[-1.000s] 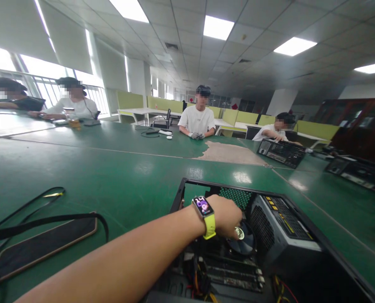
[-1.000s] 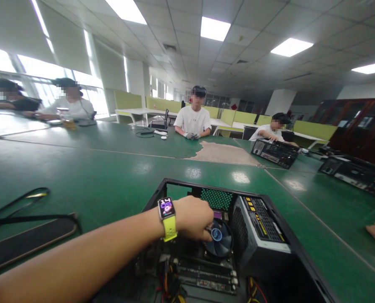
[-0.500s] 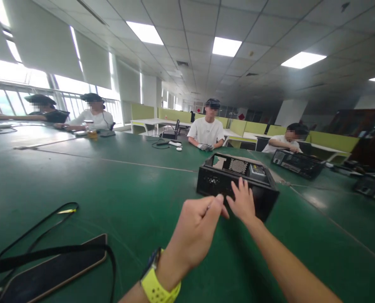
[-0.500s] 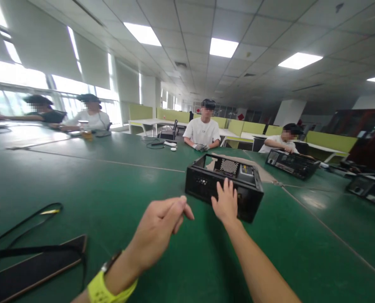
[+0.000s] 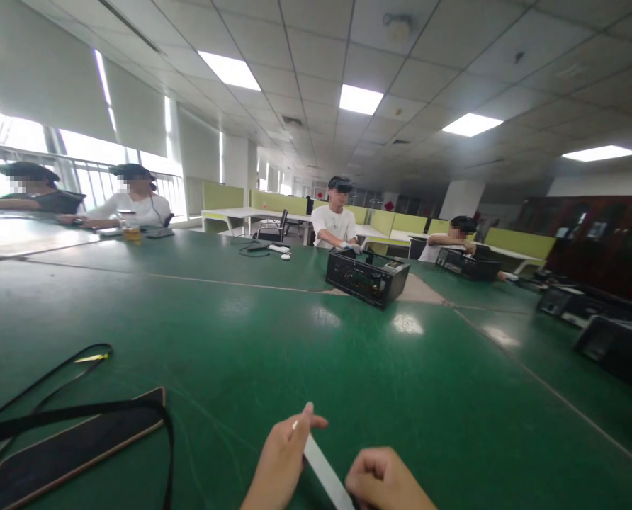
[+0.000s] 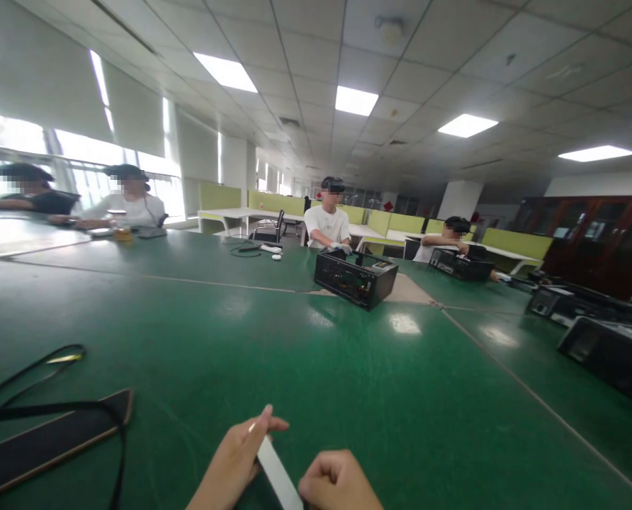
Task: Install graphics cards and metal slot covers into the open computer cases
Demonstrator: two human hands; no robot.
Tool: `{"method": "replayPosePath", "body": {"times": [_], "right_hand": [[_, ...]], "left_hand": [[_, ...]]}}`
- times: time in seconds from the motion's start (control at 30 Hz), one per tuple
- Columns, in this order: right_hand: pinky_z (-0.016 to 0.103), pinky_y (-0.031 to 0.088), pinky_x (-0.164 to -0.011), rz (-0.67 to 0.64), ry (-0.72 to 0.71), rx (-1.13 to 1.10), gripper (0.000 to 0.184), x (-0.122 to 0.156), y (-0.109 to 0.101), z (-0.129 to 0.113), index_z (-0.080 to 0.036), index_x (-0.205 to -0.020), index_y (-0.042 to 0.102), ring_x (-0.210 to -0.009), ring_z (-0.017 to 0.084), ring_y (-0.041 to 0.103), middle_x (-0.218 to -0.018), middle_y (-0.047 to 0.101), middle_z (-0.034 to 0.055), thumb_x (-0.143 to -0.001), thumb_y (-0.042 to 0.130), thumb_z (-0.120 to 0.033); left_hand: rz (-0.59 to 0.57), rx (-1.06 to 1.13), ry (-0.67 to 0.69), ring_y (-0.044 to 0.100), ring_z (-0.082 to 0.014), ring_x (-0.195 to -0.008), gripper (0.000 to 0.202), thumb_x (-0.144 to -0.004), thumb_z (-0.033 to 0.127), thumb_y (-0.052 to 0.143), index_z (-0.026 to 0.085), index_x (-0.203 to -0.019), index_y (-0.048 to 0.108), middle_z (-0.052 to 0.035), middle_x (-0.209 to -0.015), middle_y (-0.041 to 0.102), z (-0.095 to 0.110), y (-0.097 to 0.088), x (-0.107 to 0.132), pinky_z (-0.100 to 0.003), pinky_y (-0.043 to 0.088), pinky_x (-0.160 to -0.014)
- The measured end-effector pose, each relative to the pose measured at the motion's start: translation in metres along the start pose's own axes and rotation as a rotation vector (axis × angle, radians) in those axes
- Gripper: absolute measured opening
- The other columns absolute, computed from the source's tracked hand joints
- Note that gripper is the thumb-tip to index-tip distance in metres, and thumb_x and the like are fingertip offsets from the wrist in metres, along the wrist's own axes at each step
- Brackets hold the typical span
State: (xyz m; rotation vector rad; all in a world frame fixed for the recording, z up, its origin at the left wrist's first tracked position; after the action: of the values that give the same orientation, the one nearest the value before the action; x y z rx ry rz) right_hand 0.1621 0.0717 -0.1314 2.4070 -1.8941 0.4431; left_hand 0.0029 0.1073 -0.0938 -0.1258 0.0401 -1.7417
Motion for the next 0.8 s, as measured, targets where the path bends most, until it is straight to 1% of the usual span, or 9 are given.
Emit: {"method": "replayPosePath", "body": {"times": [0.1, 0.13, 0.2, 0.3, 0.37, 0.43, 0.57, 0.67, 0.8], "right_hand": [[0.021, 0.016, -0.036, 0.169, -0.083, -0.038, 0.041, 0.000, -0.017, 0.003, -0.019, -0.062, 0.047, -0.034, 0.005, 0.027, -0.043, 0.036, -0.0081, -0.067, 0.056, -0.059], [0.021, 0.018, -0.037, 0.208, -0.122, -0.004, 0.041, 0.000, -0.018, 0.002, -0.019, -0.063, 0.047, -0.035, 0.006, 0.029, -0.045, 0.037, -0.0075, -0.070, 0.053, -0.059], [0.021, 0.027, -0.043, 0.233, -0.224, 0.131, 0.037, 0.002, -0.015, -0.005, -0.017, -0.070, 0.055, -0.044, 0.008, 0.039, -0.054, 0.045, -0.0040, -0.076, 0.052, -0.053], [0.023, 0.037, -0.056, 0.199, -0.318, 0.311, 0.031, 0.009, -0.005, -0.013, -0.017, -0.088, 0.066, -0.060, 0.011, 0.048, -0.071, 0.059, 0.0011, -0.077, 0.055, -0.043], [0.023, 0.037, -0.054, 0.187, -0.298, 0.310, 0.030, 0.013, -0.003, -0.013, -0.018, -0.092, 0.067, -0.059, 0.011, 0.048, -0.072, 0.060, 0.0012, -0.076, 0.057, -0.042], [0.021, 0.034, -0.047, 0.179, -0.284, 0.216, 0.031, 0.015, -0.006, -0.013, -0.017, -0.091, 0.066, -0.051, 0.008, 0.046, -0.069, 0.058, -0.0002, -0.074, 0.060, -0.043], [0.019, 0.029, -0.039, 0.191, -0.312, -0.030, 0.041, 0.015, -0.018, -0.009, -0.015, -0.100, 0.059, -0.043, 0.004, 0.042, -0.076, 0.057, -0.0007, -0.072, 0.065, -0.044], [0.019, 0.029, -0.038, 0.250, -0.282, -0.045, 0.045, 0.013, -0.025, -0.004, -0.015, -0.103, 0.057, -0.046, 0.007, 0.048, -0.085, 0.060, 0.0033, -0.073, 0.063, -0.048], [0.020, 0.029, -0.039, 0.310, -0.241, 0.010, 0.045, 0.015, -0.027, -0.003, -0.012, -0.097, 0.062, -0.042, 0.008, 0.045, -0.062, 0.059, 0.0005, -0.074, 0.061, -0.051]], "left_hand": [[-0.021, -0.197, 0.097, 0.040, -0.0114, -0.050, 0.066, -0.077, 0.073, 0.036, 0.015, -0.054, 0.058, 0.0025, -0.047, 0.040, -0.002, -0.006, 0.014, -0.024, 0.033, -0.053], [-0.015, -0.225, 0.115, 0.040, -0.0116, -0.050, 0.066, -0.077, 0.072, 0.036, 0.015, -0.050, 0.054, 0.0020, -0.048, 0.042, -0.003, -0.008, 0.016, -0.024, 0.034, -0.054], [0.004, -0.240, 0.124, 0.039, -0.0115, -0.048, 0.063, -0.077, 0.071, 0.037, 0.016, -0.051, 0.053, 0.0026, -0.046, 0.042, -0.003, -0.012, 0.018, -0.024, 0.034, -0.053], [0.015, -0.215, 0.099, 0.036, -0.0101, -0.041, 0.058, -0.075, 0.070, 0.043, 0.016, -0.063, 0.060, 0.0038, -0.043, 0.045, -0.004, -0.014, 0.018, -0.023, 0.029, -0.045], [-0.008, -0.182, 0.067, 0.035, -0.0087, -0.036, 0.056, -0.072, 0.069, 0.047, 0.015, -0.072, 0.063, 0.0030, -0.046, 0.051, -0.005, -0.011, 0.019, -0.022, 0.025, -0.039], [-0.040, -0.156, 0.057, 0.037, -0.0080, -0.033, 0.052, -0.072, 0.065, 0.051, 0.014, -0.077, 0.063, 0.0016, -0.051, 0.057, -0.006, -0.008, 0.021, -0.021, 0.024, -0.037], [-0.071, -0.140, 0.120, 0.045, -0.0079, -0.036, 0.042, -0.074, 0.055, 0.055, 0.013, -0.075, 0.063, -0.0012, -0.061, 0.065, -0.005, -0.007, 0.023, -0.020, 0.031, -0.042], [-0.056, -0.133, 0.147, 0.048, -0.0083, -0.039, 0.039, -0.075, 0.052, 0.056, 0.014, -0.072, 0.063, -0.0016, -0.063, 0.066, -0.003, -0.010, 0.023, -0.021, 0.035, -0.045], [-0.073, -0.173, 0.151, 0.050, -0.0100, -0.043, 0.038, -0.077, 0.051, 0.055, 0.014, -0.073, 0.063, -0.0009, -0.061, 0.064, -0.002, -0.010, 0.024, -0.022, 0.038, -0.049]]}}
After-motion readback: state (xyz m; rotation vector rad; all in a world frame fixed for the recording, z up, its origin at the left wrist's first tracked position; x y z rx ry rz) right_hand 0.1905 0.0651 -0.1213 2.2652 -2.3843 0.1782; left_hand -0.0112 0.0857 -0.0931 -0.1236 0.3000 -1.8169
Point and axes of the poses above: each hand's wrist, its own x-axis away from the middle knuckle, its own y-axis out of the palm, z = x × y, the point moved 5 cm from there along -x, towards the middle knuckle
